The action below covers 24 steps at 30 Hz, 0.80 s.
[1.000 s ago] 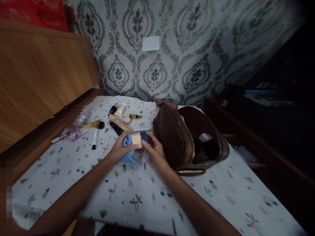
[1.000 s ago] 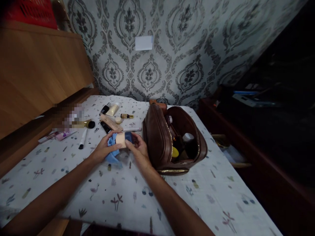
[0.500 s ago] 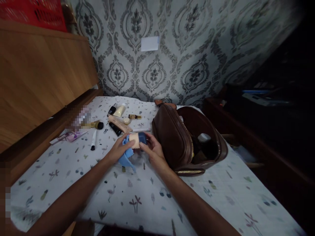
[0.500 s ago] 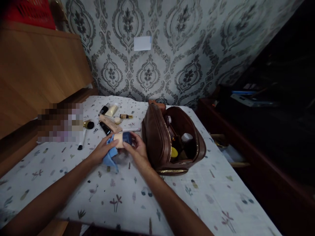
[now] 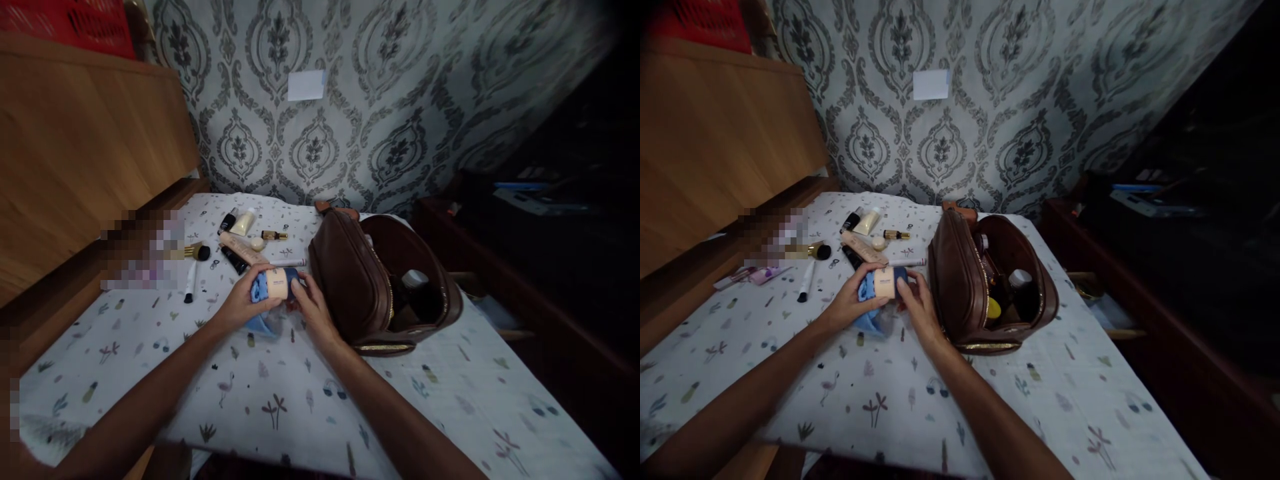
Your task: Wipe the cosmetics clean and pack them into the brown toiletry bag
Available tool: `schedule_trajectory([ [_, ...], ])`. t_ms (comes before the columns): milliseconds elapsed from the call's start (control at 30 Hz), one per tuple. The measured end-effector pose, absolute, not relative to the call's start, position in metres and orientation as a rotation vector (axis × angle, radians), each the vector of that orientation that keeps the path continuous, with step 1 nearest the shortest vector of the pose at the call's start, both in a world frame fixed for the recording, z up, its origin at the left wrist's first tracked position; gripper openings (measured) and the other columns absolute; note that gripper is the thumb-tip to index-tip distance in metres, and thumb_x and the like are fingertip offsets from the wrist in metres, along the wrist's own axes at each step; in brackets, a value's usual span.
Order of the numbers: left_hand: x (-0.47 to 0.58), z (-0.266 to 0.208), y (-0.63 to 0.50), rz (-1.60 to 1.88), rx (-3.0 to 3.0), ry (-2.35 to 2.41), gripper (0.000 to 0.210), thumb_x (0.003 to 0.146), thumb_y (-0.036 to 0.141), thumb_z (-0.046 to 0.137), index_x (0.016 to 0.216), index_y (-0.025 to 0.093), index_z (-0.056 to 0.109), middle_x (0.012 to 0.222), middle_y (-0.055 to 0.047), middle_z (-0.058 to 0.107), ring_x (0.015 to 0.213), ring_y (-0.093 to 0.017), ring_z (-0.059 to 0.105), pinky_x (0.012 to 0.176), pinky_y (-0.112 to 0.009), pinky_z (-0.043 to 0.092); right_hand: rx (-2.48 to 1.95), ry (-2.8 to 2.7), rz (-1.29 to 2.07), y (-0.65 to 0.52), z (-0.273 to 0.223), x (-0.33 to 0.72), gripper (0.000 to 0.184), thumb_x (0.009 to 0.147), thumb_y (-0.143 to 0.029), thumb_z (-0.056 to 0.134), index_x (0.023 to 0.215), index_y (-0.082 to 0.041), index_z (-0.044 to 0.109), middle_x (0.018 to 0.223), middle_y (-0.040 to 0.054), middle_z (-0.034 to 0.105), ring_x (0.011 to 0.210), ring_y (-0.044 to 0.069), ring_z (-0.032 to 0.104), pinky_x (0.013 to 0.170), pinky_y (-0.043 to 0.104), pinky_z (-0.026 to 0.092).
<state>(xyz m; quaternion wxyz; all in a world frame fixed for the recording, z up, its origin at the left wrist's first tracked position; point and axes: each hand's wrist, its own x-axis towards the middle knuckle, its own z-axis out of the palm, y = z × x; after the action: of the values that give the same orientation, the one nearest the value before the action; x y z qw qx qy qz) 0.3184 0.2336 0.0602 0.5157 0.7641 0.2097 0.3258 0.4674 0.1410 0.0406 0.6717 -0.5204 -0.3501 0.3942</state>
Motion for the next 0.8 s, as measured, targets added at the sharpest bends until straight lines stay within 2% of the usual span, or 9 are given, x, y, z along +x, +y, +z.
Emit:
schedule_trajectory([
  [67, 0.318, 0.0601, 0.2344, 0.787, 1.836, 0.505, 0.056, 0.075, 0.039, 0.076, 0.123, 0.022, 0.052, 0.121, -0.007, 0.059, 0.11, -0.025, 0.058, 0.096, -0.036, 0.046, -1.135, -0.785, 0.923, 0.1394, 0.0425, 0.4666, 0.056, 0.077, -0.062, 0.066, 0.118, -0.024, 0.059, 0.096, 0.0022, 0.064, 0.071, 0.014, 0.057, 0.056, 0.024, 0.047],
  [133, 0.3179, 0.059, 0.2351, 0.79, 1.835, 0.514, 0.055, 0.076, 0.04, 0.075, 0.122, 0.022, 0.052, 0.121, -0.007, 0.059, 0.111, -0.026, 0.057, 0.096, -0.036, 0.045, -1.123, -0.782, 0.938, 0.1389, 0.0435, 0.4664, 0.057, 0.078, -0.062, 0.066, 0.119, -0.024, 0.058, 0.091, 0.0011, 0.063, 0.066, 0.013, 0.055, 0.054, 0.024, 0.045],
  [267, 0.3175, 0.0553, 0.2359, 0.786, 1.913, 0.476, 0.053, 0.079, 0.04, 0.073, 0.125, 0.023, 0.052, 0.122, -0.008, 0.06, 0.11, -0.025, 0.058, 0.095, -0.036, 0.046, -1.182, -0.797, 0.893, 0.1413, 0.0422, 0.4676, 0.056, 0.077, -0.064, 0.065, 0.109, -0.019, 0.06, 0.066, -0.0034, 0.057, 0.054, 0.011, 0.048, 0.048, 0.022, 0.039],
  [367, 0.3167, 0.0535, 0.2369, 0.841, 2.079, 0.423, 0.052, 0.079, 0.035, 0.073, 0.125, 0.023, 0.053, 0.126, -0.009, 0.059, 0.113, -0.026, 0.057, 0.099, -0.039, 0.044, -1.228, -0.802, 0.881, 0.1439, 0.0402, 0.469, 0.055, 0.077, -0.068, 0.062, 0.1, -0.018, 0.06, 0.058, -0.0053, 0.052, 0.047, 0.01, 0.044, 0.044, 0.022, 0.036],
  [533, 0.317, 0.0556, 0.2368, 0.876, 2.185, 0.399, 0.049, 0.079, 0.033, 0.073, 0.123, 0.023, 0.054, 0.123, -0.009, 0.06, 0.114, -0.026, 0.057, 0.102, -0.04, 0.042, -1.204, -0.786, 0.893, 0.1446, 0.04, 0.4693, 0.05, 0.077, -0.067, 0.061, 0.094, -0.02, 0.059, 0.064, -0.0045, 0.053, 0.051, 0.01, 0.045, 0.045, 0.022, 0.038],
  [667, 0.3182, 0.0593, 0.2333, 0.804, 2.0, 0.505, 0.055, 0.08, 0.039, 0.072, 0.127, 0.023, 0.05, 0.128, -0.009, 0.057, 0.113, -0.026, 0.057, 0.098, -0.038, 0.044, -1.163, -0.822, 0.887, 0.1413, 0.0434, 0.4671, 0.047, 0.078, -0.059, 0.066, 0.105, -0.021, 0.058, 0.073, -0.0027, 0.056, 0.058, 0.011, 0.048, 0.051, 0.023, 0.04],
  [800, 0.3186, 0.0597, 0.2326, 0.724, 1.858, 0.521, 0.051, 0.082, 0.043, 0.068, 0.125, 0.022, 0.051, 0.118, -0.007, 0.062, 0.106, -0.023, 0.059, 0.091, -0.033, 0.047, -1.164, -0.88, 0.833, 0.1391, 0.0456, 0.4656, 0.048, 0.077, -0.054, 0.069, 0.112, -0.023, 0.057, 0.076, -0.002, 0.056, 0.063, 0.013, 0.051, 0.053, 0.023, 0.041],
])
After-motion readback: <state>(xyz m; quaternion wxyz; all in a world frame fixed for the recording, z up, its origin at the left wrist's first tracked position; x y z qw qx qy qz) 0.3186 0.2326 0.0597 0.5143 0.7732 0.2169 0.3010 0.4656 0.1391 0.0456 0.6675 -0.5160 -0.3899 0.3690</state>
